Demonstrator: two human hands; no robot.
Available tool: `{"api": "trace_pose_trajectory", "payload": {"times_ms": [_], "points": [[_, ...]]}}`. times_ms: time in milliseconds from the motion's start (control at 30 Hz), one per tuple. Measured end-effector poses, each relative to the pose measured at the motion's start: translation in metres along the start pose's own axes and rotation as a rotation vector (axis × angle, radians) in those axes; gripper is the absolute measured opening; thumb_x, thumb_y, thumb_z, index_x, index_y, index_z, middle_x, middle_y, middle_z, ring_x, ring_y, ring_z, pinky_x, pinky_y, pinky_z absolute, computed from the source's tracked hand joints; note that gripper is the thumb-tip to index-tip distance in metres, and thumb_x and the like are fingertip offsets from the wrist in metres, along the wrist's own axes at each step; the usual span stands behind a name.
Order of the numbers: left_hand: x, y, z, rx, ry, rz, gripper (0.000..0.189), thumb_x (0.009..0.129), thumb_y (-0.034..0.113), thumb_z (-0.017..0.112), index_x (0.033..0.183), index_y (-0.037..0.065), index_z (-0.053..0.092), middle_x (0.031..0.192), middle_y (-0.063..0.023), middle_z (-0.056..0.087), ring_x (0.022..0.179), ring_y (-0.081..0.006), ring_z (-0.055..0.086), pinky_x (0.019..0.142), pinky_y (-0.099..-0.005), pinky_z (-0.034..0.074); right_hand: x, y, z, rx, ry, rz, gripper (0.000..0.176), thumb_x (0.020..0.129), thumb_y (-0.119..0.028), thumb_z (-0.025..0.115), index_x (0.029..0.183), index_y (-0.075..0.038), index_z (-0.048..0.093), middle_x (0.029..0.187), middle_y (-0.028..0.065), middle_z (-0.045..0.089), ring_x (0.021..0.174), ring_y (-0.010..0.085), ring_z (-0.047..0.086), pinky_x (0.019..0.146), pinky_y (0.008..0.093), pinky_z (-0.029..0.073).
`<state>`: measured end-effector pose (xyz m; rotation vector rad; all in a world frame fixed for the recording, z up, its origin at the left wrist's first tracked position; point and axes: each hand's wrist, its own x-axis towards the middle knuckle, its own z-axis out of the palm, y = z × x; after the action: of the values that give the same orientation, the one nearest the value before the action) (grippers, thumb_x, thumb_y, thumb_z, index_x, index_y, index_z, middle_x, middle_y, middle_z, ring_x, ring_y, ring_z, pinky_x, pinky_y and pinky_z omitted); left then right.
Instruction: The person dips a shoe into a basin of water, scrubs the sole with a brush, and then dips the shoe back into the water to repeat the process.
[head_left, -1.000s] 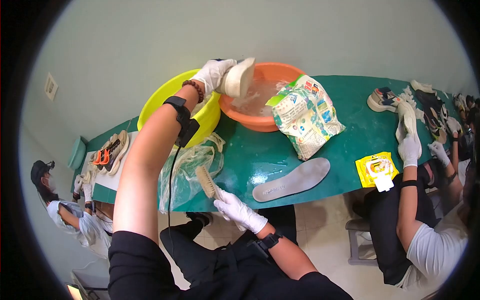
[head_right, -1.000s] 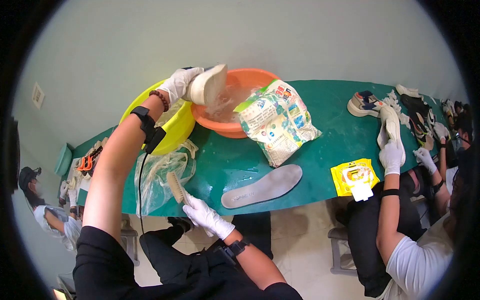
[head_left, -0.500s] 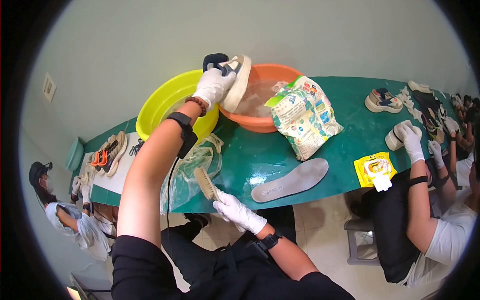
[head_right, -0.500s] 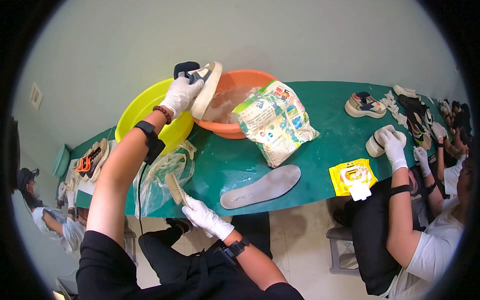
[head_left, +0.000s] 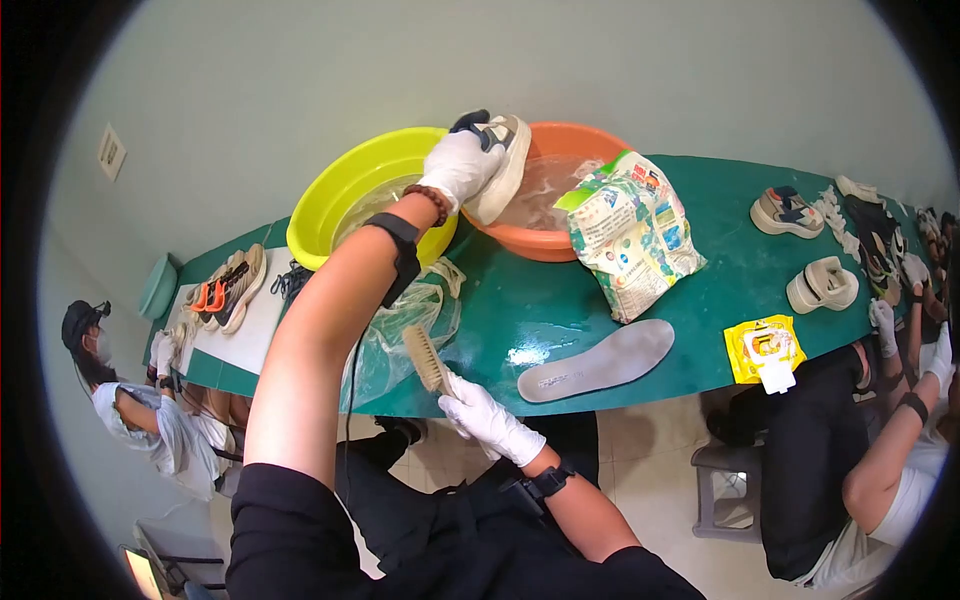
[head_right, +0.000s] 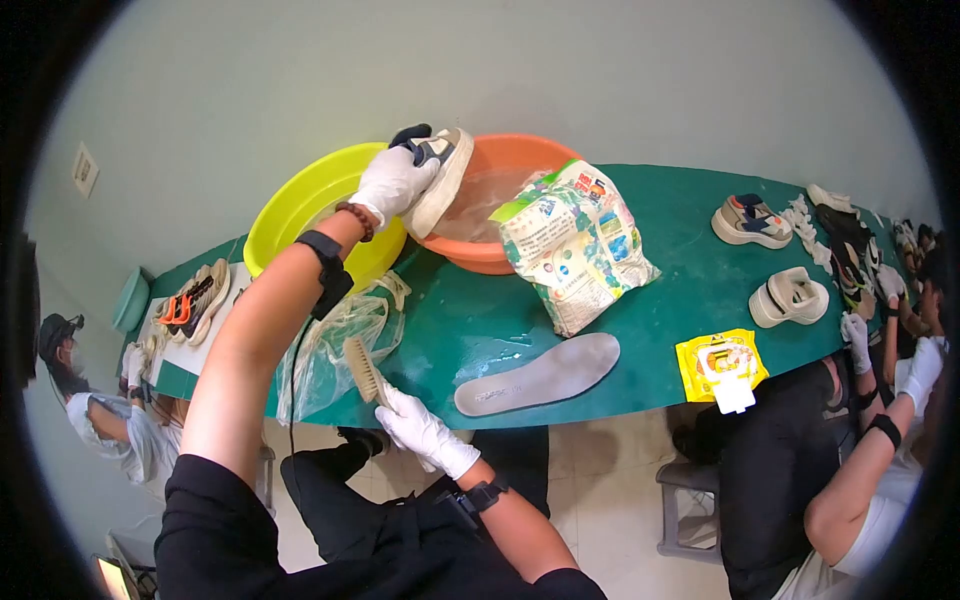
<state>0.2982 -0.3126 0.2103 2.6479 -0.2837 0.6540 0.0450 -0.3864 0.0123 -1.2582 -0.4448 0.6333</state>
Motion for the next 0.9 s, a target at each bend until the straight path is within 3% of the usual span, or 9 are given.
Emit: {"api": "trace_pose_trajectory", "payload": {"times_ms": [167,267,300,400,533,633,733,800,900], "points": [[0.021,-0.004,-0.007,-0.222,-0.009,-0.193,0.049,0.090,0.045,0.056,0.120,0.008,0.067,0.111,-0.0200,0.069,0.105,-0.0365,0.065,0.093,-0.0417,0.050,0.002,0.006,0.000,0.031,-0.017,0.012,0.055,0.098,-0.013,0.048,0.151,-0.008,0.036,0.069,-0.0029,0.048,0.051,0.0067,0.041,0.049,0.0246,0.041],[0.009,0.001,-0.012,0.266,-0.242,-0.119,0.049,0.090,0.045,0.056,0.120,0.007,0.066,0.111,-0.0198,0.069,0.105,-0.0362,0.065,0.093,-0.0403,0.050,0.001,0.007,-0.001,0.022,-0.010,0.013,0.055,0.098,-0.013,0.048,0.151,-0.008,0.036,0.071,-0.0025,0.049,0.052,0.0069,0.042,0.049,0.0246,0.041],[0.012,-0.004,-0.007,0.098,-0.024,-0.087,0.049,0.090,0.044,0.055,0.119,0.006,0.066,0.109,-0.0199,0.069,0.104,-0.0361,0.065,0.092,-0.0398,0.050,0.001,0.004,0.000,0.024,-0.011,0.020,0.055,0.098,-0.014,0.048,0.151,-0.008,0.036,0.072,-0.0023,0.050,0.052,0.0070,0.042,0.049,0.0245,0.041],[0.022,-0.021,-0.009,-0.258,0.008,-0.147,0.052,0.090,0.046,0.056,0.113,0.002,0.068,0.104,-0.0238,0.069,0.097,-0.0360,0.067,0.084,-0.0381,0.053,0.000,0.000,0.000,0.014,-0.006,0.029,0.055,0.098,-0.014,0.048,0.151,-0.008,0.036,0.073,-0.0021,0.050,0.053,0.0071,0.042,0.049,0.0244,0.041],[0.000,0.003,-0.030,0.235,-0.283,-0.137,0.050,0.087,0.047,0.057,0.113,0.004,0.068,0.107,-0.0220,0.069,0.101,-0.0388,0.066,0.089,-0.0421,0.052,-0.001,0.000,0.000,0.012,-0.006,-0.018,0.056,0.097,-0.014,0.048,0.151,-0.008,0.035,0.074,-0.0025,0.050,0.054,0.0068,0.042,0.049,0.0241,0.041],[0.007,-0.032,-0.004,-0.261,-0.037,-0.113,0.052,0.087,0.049,0.057,0.112,0.005,0.068,0.104,-0.0221,0.069,0.099,-0.0390,0.066,0.088,-0.0425,0.052,0.001,0.004,-0.001,0.024,-0.007,0.018,0.058,0.097,-0.014,0.048,0.153,-0.009,0.034,0.075,-0.0031,0.050,0.054,0.0065,0.042,0.049,0.0240,0.041],[-0.007,-0.011,-0.015,0.133,-0.159,-0.100,0.052,0.088,0.048,0.058,0.119,0.007,0.066,0.106,-0.0222,0.069,0.101,-0.0383,0.066,0.088,-0.0409,0.052,0.000,0.002,-0.001,0.023,-0.026,0.028,0.058,0.097,-0.013,0.048,0.153,-0.010,0.032,0.077,-0.0056,0.045,0.053,0.0041,0.039,0.048,0.0210,0.039],[0.003,-0.016,-0.014,-0.403,-0.049,-0.152,0.054,0.090,0.049,0.056,0.120,0.005,0.065,0.105,-0.0216,0.070,0.101,-0.0382,0.066,0.088,-0.0397,0.052,0.001,0.006,-0.002,0.028,-0.030,0.015,0.060,0.097,-0.013,0.048,0.155,-0.011,0.029,0.075,-0.0041,0.046,0.053,0.0055,0.040,0.048,0.0225,0.040],[-0.005,-0.028,-0.005,-0.112,-0.058,-0.127,0.056,0.089,0.050,0.055,0.118,0.003,0.066,0.102,-0.0221,0.070,0.098,-0.0392,0.066,0.087,-0.0411,0.052,0.000,0.004,0.000,0.057,-0.013,0.005,0.062,0.097,-0.013,0.047,0.156,-0.012,0.027,0.073,-0.0035,0.046,0.052,0.0064,0.040,0.047,0.0228,0.041]]}}
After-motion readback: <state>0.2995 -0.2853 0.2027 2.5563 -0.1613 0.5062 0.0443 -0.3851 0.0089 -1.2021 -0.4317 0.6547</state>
